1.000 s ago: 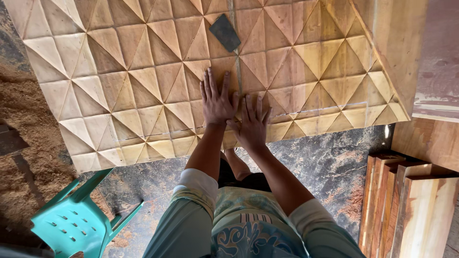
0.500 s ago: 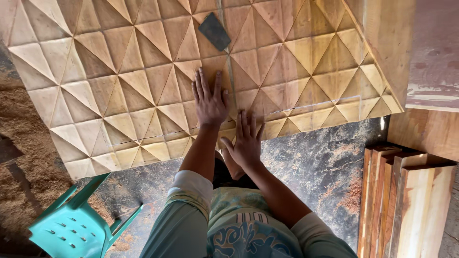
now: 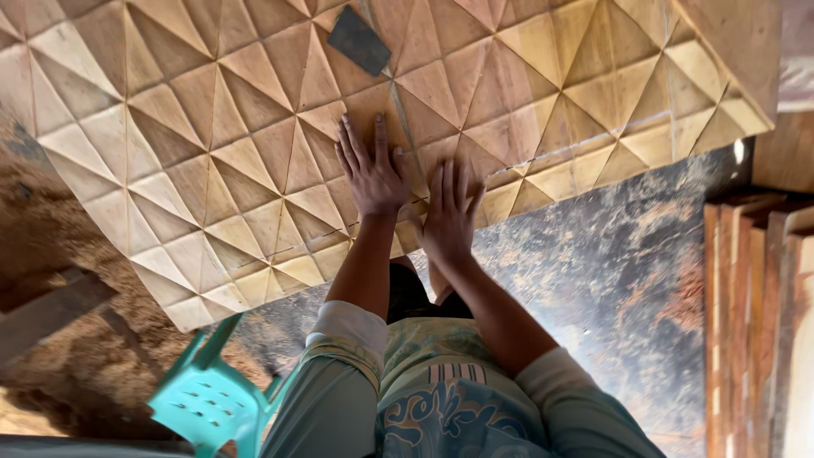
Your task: The person sands a large wooden panel with a geometric triangular pattern using a sanding block. They move the block across the surface to smooth the wood, occasionally shifting position to reach different areas of the panel.
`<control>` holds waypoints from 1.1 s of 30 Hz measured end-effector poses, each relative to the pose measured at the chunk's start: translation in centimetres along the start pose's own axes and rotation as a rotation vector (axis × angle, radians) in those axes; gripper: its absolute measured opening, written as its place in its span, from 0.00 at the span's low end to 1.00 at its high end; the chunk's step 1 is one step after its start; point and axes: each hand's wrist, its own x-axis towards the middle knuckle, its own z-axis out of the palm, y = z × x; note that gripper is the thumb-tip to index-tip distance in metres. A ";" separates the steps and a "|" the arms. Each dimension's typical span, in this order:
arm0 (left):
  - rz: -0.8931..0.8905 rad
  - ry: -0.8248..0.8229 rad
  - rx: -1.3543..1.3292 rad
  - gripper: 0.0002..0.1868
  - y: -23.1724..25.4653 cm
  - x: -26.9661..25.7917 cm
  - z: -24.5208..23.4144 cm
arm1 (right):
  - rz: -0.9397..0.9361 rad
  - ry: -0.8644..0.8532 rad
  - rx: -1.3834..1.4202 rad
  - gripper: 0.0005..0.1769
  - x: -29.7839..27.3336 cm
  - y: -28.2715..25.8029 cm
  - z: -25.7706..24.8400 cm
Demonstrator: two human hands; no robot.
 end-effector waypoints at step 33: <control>0.409 -0.171 0.042 0.38 0.1 6.3 1.3 | 0.315 0.037 -0.052 0.50 0.7 -1.8 -1.9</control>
